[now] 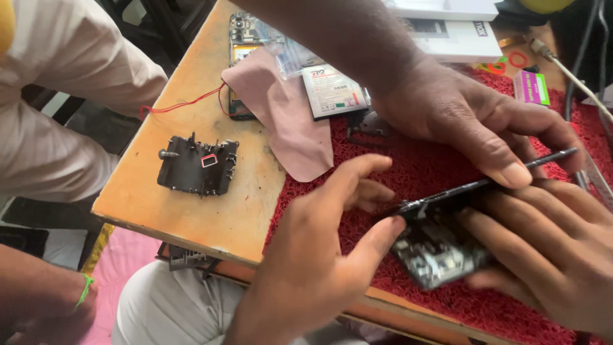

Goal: The person uses tweezers to manipulate internal components of a disassembled smartphone, specifically adjusting a ribbon cable near the battery. They then align and press the phone's screen assembly onto the main chassis to close the device.

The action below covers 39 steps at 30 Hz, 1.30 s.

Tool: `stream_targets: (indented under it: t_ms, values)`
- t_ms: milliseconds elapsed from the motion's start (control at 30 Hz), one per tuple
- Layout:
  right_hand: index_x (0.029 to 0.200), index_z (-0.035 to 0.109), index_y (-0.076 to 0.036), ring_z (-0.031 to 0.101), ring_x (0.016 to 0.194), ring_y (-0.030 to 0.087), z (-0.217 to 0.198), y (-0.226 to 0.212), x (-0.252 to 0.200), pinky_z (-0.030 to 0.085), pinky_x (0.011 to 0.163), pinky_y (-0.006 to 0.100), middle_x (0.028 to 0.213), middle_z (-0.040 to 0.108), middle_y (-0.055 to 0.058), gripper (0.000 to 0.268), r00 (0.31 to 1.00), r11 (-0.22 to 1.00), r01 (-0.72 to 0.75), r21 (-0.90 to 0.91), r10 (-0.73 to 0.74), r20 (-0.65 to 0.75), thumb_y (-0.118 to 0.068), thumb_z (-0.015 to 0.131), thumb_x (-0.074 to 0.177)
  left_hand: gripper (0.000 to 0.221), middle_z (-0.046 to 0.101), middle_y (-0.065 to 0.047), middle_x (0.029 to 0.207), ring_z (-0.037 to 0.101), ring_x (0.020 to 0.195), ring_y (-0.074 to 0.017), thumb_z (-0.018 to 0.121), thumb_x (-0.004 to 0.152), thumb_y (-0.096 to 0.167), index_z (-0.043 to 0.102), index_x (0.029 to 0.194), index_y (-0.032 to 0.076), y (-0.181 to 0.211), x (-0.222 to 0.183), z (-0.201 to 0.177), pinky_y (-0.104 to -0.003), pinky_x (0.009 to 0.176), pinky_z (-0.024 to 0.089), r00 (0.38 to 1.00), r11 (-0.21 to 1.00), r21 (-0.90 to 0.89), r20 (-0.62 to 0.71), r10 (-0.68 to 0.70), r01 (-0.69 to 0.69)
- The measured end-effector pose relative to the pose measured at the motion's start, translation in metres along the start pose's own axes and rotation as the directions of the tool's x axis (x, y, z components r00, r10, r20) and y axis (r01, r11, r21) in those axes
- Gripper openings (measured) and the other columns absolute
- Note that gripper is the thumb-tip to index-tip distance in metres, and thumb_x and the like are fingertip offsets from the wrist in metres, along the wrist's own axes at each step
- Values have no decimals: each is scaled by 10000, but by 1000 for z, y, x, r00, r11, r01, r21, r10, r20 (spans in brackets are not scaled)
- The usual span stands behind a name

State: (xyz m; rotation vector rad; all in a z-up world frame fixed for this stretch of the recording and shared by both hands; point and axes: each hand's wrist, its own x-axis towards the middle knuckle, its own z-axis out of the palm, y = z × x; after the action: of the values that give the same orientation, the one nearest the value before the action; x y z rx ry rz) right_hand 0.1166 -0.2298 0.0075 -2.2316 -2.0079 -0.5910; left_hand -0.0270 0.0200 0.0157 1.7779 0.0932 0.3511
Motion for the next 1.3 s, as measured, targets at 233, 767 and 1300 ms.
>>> stream_targets:
  t_ms: [233, 767, 1300]
  values:
    - [1133, 720, -88, 714, 1053, 342, 13, -3, -5, 540, 949, 534, 1080, 732, 135, 702, 993, 999, 1, 50, -7, 119, -572, 755, 626, 260, 662, -166, 1272, 731, 1109, -299, 724, 763, 6, 606, 987, 66, -10, -27, 9, -399, 970, 587, 932, 938, 210, -183, 313, -274]
    - [1216, 682, -45, 703, 968, 280, 51, 26, 73, 540, 888, 417, 1102, 726, 138, 463, 979, 946, -194, 259, 168, 118, -247, 566, 816, 214, 727, -100, 1122, 736, 971, -236, 813, 827, 172, 620, 783, 89, -54, -4, 33, -394, 781, 554, 834, 684, 619, -84, 546, -386]
    - [1226, 682, -81, 696, 804, 201, 102, 75, 178, 559, 691, 321, 1033, 743, 88, 359, 859, 774, -499, 391, 382, 340, -128, 472, 938, 154, 728, 10, 1089, 734, 882, -126, 788, 763, 236, 663, 810, 159, -63, -4, 42, -352, 739, 535, 867, 680, 662, -90, 491, -316]
